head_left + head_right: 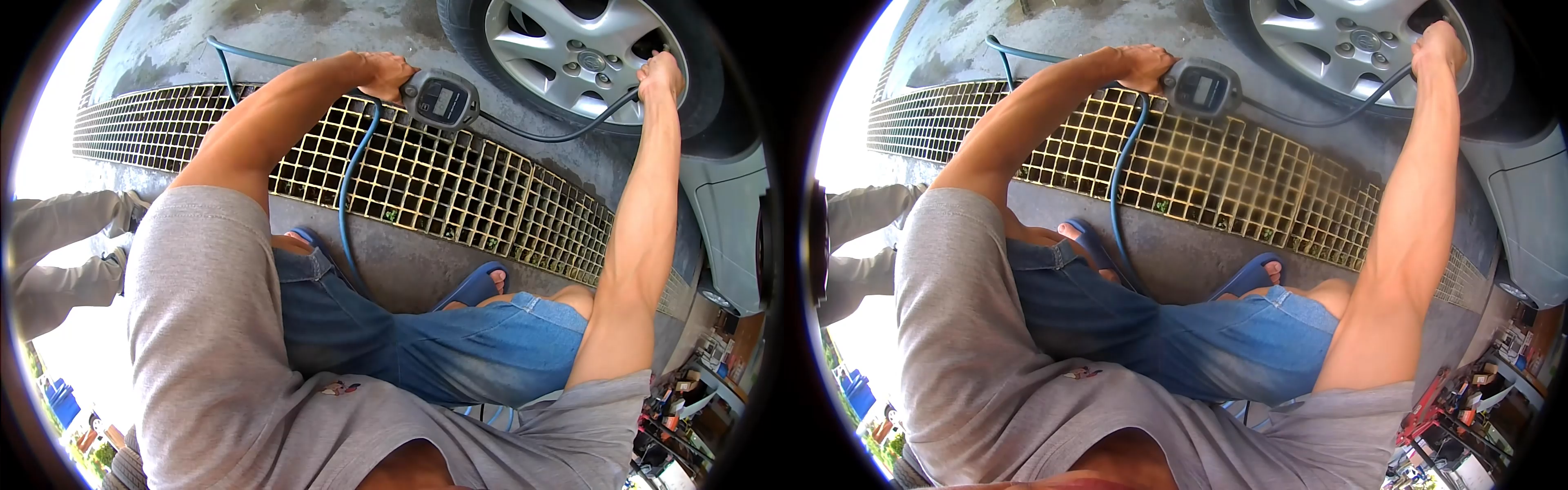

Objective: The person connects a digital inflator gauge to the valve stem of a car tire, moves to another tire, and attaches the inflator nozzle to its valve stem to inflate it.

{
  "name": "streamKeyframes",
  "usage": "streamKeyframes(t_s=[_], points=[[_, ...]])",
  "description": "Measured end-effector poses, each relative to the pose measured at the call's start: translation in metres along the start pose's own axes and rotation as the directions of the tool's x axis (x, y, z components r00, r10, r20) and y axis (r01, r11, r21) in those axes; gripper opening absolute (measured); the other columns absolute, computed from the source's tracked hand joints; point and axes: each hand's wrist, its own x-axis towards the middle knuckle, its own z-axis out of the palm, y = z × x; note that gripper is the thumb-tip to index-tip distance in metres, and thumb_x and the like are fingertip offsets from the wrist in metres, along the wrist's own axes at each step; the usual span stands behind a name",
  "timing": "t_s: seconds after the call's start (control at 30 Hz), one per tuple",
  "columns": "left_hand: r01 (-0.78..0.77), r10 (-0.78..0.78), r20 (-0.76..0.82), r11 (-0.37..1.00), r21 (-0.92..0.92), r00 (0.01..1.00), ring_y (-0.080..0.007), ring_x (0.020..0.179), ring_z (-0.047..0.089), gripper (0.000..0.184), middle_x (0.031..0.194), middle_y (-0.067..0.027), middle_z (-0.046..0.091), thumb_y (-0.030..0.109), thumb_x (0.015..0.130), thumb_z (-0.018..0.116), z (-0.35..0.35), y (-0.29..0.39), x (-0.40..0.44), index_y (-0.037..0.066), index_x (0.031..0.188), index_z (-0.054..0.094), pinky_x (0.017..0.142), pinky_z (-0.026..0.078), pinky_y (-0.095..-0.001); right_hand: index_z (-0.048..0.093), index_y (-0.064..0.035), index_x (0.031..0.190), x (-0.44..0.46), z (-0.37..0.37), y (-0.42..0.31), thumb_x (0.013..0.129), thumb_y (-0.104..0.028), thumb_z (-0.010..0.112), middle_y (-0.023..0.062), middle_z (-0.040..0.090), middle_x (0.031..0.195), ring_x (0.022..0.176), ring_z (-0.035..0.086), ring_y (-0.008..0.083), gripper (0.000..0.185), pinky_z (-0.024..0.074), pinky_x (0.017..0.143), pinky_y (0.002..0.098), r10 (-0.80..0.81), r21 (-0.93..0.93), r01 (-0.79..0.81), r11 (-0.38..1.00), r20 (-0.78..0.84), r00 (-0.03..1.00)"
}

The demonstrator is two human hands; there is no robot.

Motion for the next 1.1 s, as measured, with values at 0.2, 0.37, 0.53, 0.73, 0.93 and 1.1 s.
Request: streamKeyframes(t_s=[0.2, 0.37, 0.53, 0.73, 0.93, 1.1], points=[[-0.029, 0.028, -0.025, 1.000, -0.007, 0.999, -0.0364, 0.108, 0.069, 0.058, 0.110, -0.0203, 0.073, 0.037, 0.087, 0.072, 0.004, -0.004, 0.002, 0.004, 0.131, 0.056, 0.101, 0.053, -0.0463, 0.061, 0.0024, 0.087, -0.010, -0.002, -0.004, 0.090, -0.006, 0.054, 0.0084, 0.056, 0.068, 0.050, 0.050, 0.0154, 0.012, 0.0406, 0.046, 0.0304, 0.000, 0.027, -0.001, 1.000, 0.020, 1.000], [0.000, 0.000, -0.008, 1.000, 0.007, 1.000, -0.0360, 0.107, 0.069, 0.057, 0.110, -0.0199, 0.073, 0.037, 0.087, 0.073, 0.003, -0.003, 0.003, 0.003, 0.130, 0.057, 0.102, 0.052, -0.0460, 0.059, -0.0001, 0.083, -0.020, -0.002, -0.008, 0.092, -0.005, 0.054, 0.0054, 0.052, 0.064, 0.047, 0.044, 0.0133, 0.012, 0.0329, 0.044, 0.0291, 0.003, 0.077, -0.005, 0.997, 0.026, 1.000], [-0.007, 0.007, -0.012, 1.000, 0.010, 1.000, -0.0368, 0.109, 0.069, 0.057, 0.112, -0.0209, 0.072, 0.037, 0.087, 0.073, 0.005, -0.004, 0.005, 0.002, 0.129, 0.058, 0.103, 0.052, -0.0458, 0.059, 0.0001, 0.083, -0.020, -0.002, -0.008, 0.092, -0.006, 0.053, 0.0054, 0.052, 0.064, 0.048, 0.045, 0.0136, 0.012, 0.0335, 0.044, 0.0295, 0.015, 0.056, -0.016, 0.998, 0.023, 1.000], [-0.010, 0.010, -0.017, 1.000, 0.007, 1.000, -0.0377, 0.109, 0.068, 0.056, 0.111, -0.0212, 0.072, 0.036, 0.087, 0.072, 0.005, -0.003, 0.005, 0.003, 0.129, 0.058, 0.102, 0.052, -0.0460, 0.059, 0.0007, 0.087, -0.016, -0.003, -0.007, 0.094, -0.008, 0.053, 0.0065, 0.055, 0.068, 0.050, 0.046, 0.0136, 0.013, 0.0355, 0.046, 0.0303, 0.011, 0.048, -0.012, 0.999, 0.032, 0.999], [-0.027, 0.027, -0.018, 1.000, 0.007, 0.999, -0.0369, 0.105, 0.069, 0.056, 0.107, -0.0200, 0.073, 0.036, 0.087, 0.074, 0.005, -0.004, 0.006, 0.004, 0.129, 0.057, 0.100, 0.052, -0.0458, 0.059, 0.0005, 0.090, -0.019, -0.002, -0.008, 0.096, -0.010, 0.052, 0.0067, 0.055, 0.070, 0.051, 0.046, 0.0135, 0.014, 0.0371, 0.047, 0.0313, 0.010, 0.029, -0.010, 1.000, 0.017, 1.000], [-0.024, 0.024, -0.004, 1.000, 0.016, 1.000, -0.0353, 0.103, 0.071, 0.055, 0.106, -0.0194, 0.073, 0.035, 0.086, 0.074, 0.004, -0.004, 0.007, 0.004, 0.129, 0.056, 0.099, 0.053, -0.0451, 0.060, -0.0001, 0.091, -0.013, -0.003, -0.006, 0.096, -0.011, 0.052, 0.0064, 0.055, 0.069, 0.051, 0.046, 0.0140, 0.015, 0.0398, 0.050, 0.0323, 0.008, 0.029, -0.009, 1.000, 0.037, 0.999]])
